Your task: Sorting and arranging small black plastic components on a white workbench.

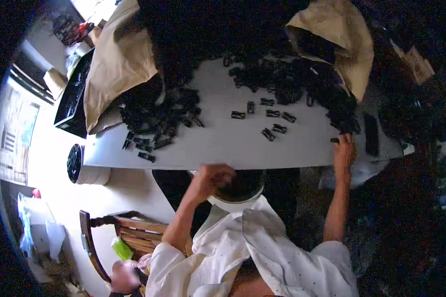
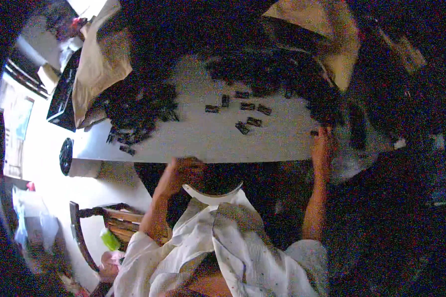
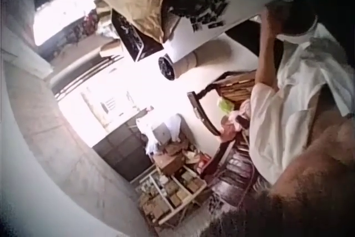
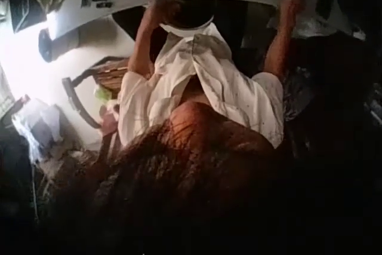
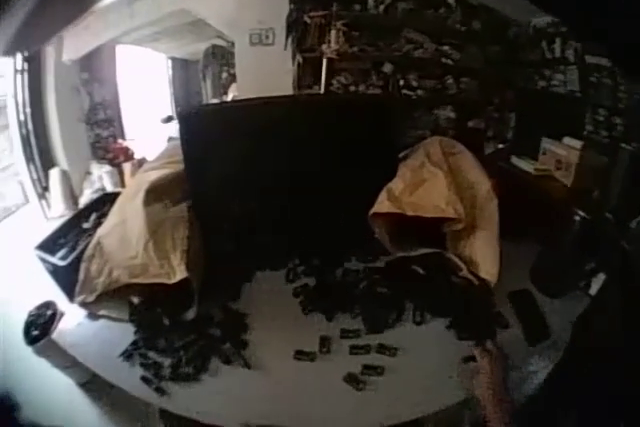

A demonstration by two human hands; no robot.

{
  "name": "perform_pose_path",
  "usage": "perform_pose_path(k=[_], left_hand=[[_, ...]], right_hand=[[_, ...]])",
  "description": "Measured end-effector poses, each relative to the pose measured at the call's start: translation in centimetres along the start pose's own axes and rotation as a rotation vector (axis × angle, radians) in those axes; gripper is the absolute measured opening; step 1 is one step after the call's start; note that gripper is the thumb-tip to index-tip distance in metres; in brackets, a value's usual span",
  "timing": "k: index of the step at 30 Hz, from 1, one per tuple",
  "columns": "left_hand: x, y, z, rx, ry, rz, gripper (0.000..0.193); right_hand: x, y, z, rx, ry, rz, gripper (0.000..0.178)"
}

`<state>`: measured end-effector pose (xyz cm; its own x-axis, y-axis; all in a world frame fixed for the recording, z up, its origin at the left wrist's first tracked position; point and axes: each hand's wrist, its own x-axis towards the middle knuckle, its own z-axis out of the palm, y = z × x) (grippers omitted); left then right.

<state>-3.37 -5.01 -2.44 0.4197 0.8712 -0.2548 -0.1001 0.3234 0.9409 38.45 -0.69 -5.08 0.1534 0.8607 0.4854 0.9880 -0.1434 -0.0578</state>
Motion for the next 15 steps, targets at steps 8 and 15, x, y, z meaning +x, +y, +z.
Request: perform_pose_path(k=[8,15], left_hand=[[6.2,5.0,-5.6,1.516,0.737,0.562,0.027],[9.0,4.3,-6.5,1.6,0.705,0.76,0.024]], right_hand=[[1.6,-5.9,-2.6,1.005,-0.425,0.328,0.026],[1.2,-6.6,-1.8,0.316,-0.201,-0.084,0.029]])
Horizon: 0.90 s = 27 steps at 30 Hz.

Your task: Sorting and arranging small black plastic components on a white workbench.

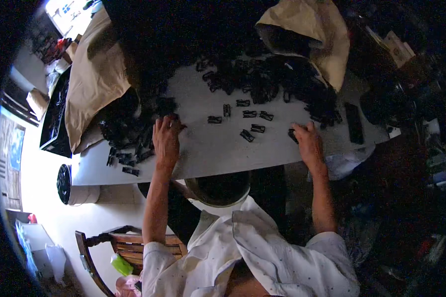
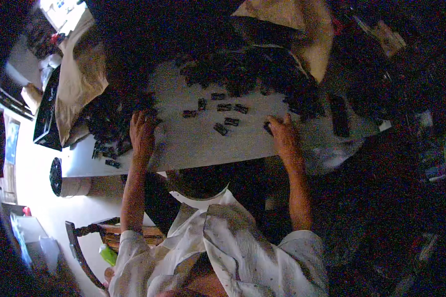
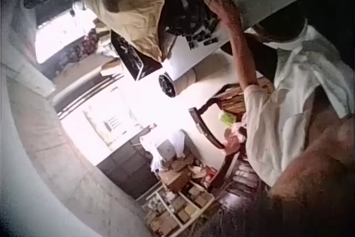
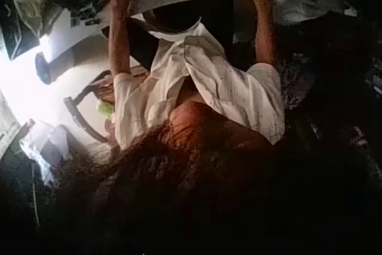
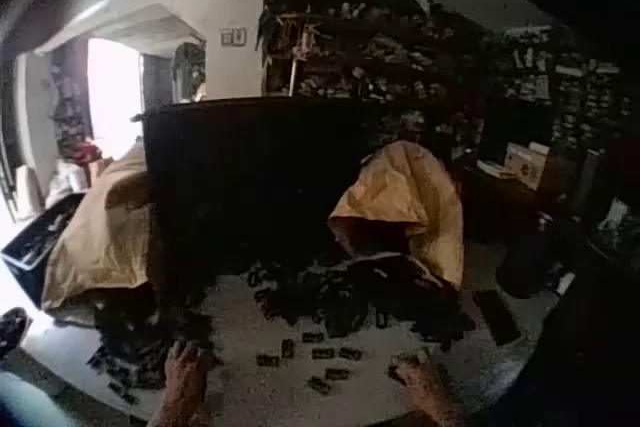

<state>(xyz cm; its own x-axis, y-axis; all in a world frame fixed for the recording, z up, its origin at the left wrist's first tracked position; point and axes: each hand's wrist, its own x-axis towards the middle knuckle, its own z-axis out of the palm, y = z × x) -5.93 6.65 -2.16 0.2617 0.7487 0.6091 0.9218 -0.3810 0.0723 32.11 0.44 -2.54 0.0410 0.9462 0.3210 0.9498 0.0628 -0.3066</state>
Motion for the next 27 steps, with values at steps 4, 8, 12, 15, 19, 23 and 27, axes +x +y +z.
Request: perform_pose_path(k=[4,8,12,15,19,23,27], left_hand=[[0.0,1.1,-0.4,-0.136,0.044,-0.017,0.025],[-0.9,3.6,-1.1,-0.932,-0.068,-0.581,0.017],[-2.3,7.2,-3.0,-1.394,-0.16,-0.864,0.012],[-3.9,8.1,-3.0,-1.434,-0.202,-0.946,0.013],[-4.5,8.1,-3.0,-1.449,-0.293,-1.009,0.015],[-4.5,8.4,-3.7,-1.475,-0.331,-0.857,0.018],[-4.7,8.4,-3.5,-1.477,-0.348,-0.843,0.018]], right_hand=[[-0.2,-1.2,-1.2,-0.095,0.004,0.039,0.032],[-0.7,-1.3,-0.6,0.013,-0.01,-0.083,0.032],[0.3,-3.6,0.3,0.244,0.032,-0.182,0.03],[1.7,-6.1,1.2,0.315,0.042,-0.243,0.031],[2.3,-6.4,2.7,0.256,0.037,-0.287,0.033],[2.7,-7.7,2.7,0.203,-0.052,-0.219,0.031],[3.2,-7.0,4.5,0.134,-0.118,-0.239,0.027]])
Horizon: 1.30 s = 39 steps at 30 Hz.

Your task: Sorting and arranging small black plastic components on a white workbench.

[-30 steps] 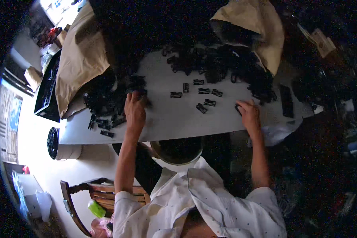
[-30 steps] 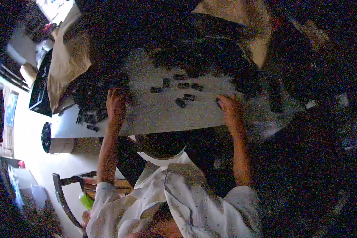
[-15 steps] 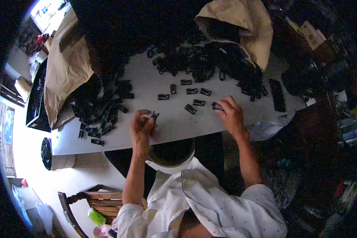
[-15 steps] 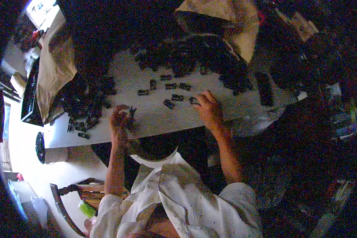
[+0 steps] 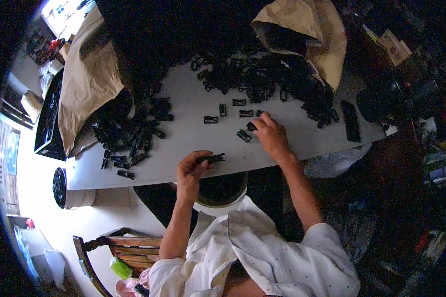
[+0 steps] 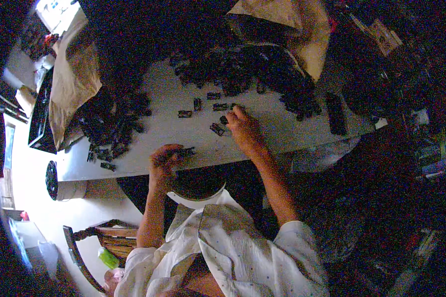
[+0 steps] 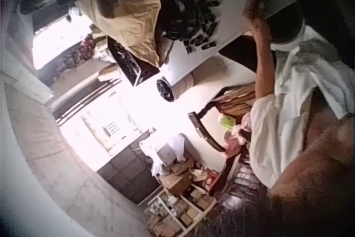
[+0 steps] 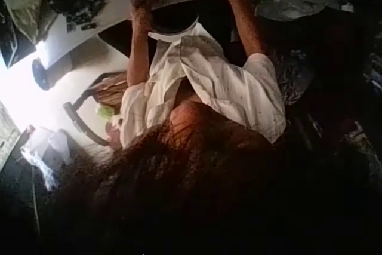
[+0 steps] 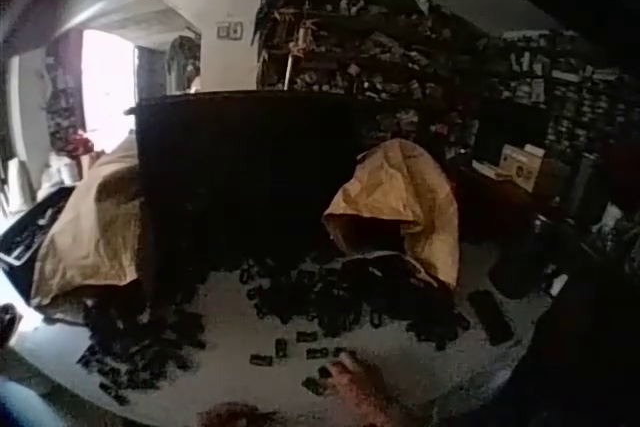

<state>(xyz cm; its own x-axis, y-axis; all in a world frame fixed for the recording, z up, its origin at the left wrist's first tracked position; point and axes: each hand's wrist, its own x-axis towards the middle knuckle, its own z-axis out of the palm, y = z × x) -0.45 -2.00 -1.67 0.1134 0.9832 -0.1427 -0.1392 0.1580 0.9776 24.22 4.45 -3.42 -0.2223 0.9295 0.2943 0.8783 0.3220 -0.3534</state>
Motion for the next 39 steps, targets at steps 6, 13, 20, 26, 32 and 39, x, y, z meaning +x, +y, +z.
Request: perform_pose_path(k=[6,13,20,26,32,39], left_hand=[[-0.2,0.5,0.9,-0.234,0.009,-0.051,0.023],[-0.3,0.1,1.6,-0.222,-0.097,-0.037,0.025],[-0.7,0.6,2.5,-0.079,-0.014,-0.029,0.025],[-0.8,0.8,3.1,0.023,0.039,-0.004,0.021],[-1.0,1.1,3.9,0.35,0.099,0.181,0.019],[-0.8,1.1,3.2,0.426,0.048,0.149,0.018]], right_hand=[[-0.3,-1.3,-0.8,0.003,0.082,0.035,0.029],[-2.7,-7.4,-3.2,0.212,-0.01,-0.265,0.032],[-3.0,-8.6,-2.1,-0.004,-0.036,-0.433,0.03],[-3.6,-8.8,-2.4,0.105,0.018,-0.378,0.031],[-3.6,-8.7,-2.8,0.254,-0.039,-0.258,0.032],[-4.0,-8.8,-2.6,0.211,-0.013,-0.304,0.026]])
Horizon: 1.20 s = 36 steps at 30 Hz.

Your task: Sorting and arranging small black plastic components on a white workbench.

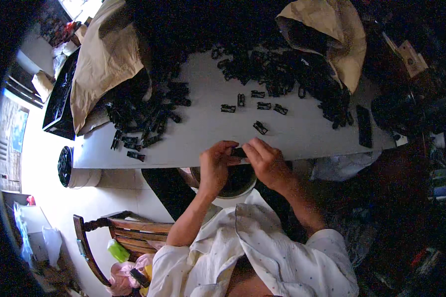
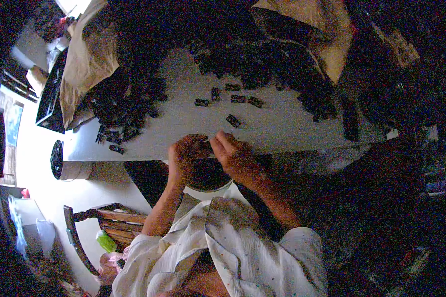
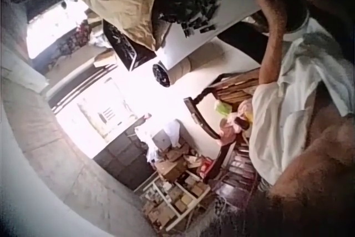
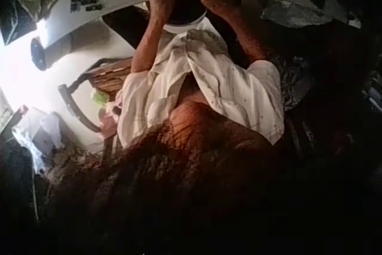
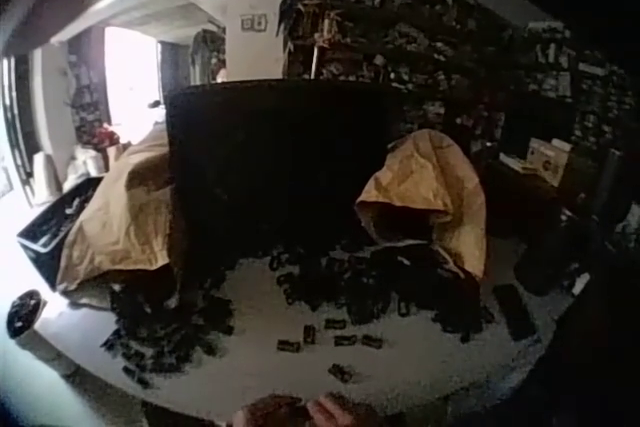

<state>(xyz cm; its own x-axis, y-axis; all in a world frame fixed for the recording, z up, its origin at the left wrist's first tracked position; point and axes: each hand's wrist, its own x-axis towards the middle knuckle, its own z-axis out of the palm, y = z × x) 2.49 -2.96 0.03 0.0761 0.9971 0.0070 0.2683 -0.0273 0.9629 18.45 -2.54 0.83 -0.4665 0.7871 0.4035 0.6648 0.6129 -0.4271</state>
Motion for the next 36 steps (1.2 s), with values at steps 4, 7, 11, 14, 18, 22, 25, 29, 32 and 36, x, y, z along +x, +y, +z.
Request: perform_pose_path(k=[4,7,11,14,18,22,25,29,32,36], left_hand=[[-0.2,0.2,0.2,-0.254,-0.013,-0.103,0.015],[-0.1,-0.1,0.1,-0.341,-0.042,-0.114,0.017],[-0.2,0.0,0.0,-0.479,-0.022,-0.196,0.015],[-0.6,0.5,0.1,-0.594,-0.011,-0.217,0.014],[-0.7,0.8,0.1,-0.447,-0.015,-0.196,0.014],[-1.3,1.6,0.9,-0.189,0.033,-0.041,0.014],[-1.2,1.7,0.8,-0.015,0.04,0.048,0.012],[-1.7,0.1,1.3,-0.242,0.072,-0.019,0.014],[-2.3,0.1,1.0,-0.521,0.132,-0.078,0.015],[-2.9,0.6,0.2,-0.631,0.04,-0.098,0.017]], right_hand=[[0.0,-0.1,0.0,-0.108,-0.028,-0.039,0.021],[0.3,-0.2,-0.6,-0.069,-0.017,-0.039,0.022],[0.1,-0.2,-0.8,-0.062,-0.023,-0.073,0.025],[0.2,-0.7,-1.3,-0.099,-0.023,-0.07,0.025],[0.5,-1.3,-1.5,-0.157,-0.063,-0.066,0.025],[0.3,-1.7,-1.2,-0.276,-0.109,-0.06,0.024],[-0.3,-1.5,-0.8,-0.217,-0.005,-0.056,0.023],[-0.8,-2.1,0.2,0.012,0.103,-0.03,0.031],[-0.3,-2.4,-0.4,0.343,0.059,0.146,0.033],[-0.7,-1.3,0.2,0.49,0.048,0.283,0.032]])
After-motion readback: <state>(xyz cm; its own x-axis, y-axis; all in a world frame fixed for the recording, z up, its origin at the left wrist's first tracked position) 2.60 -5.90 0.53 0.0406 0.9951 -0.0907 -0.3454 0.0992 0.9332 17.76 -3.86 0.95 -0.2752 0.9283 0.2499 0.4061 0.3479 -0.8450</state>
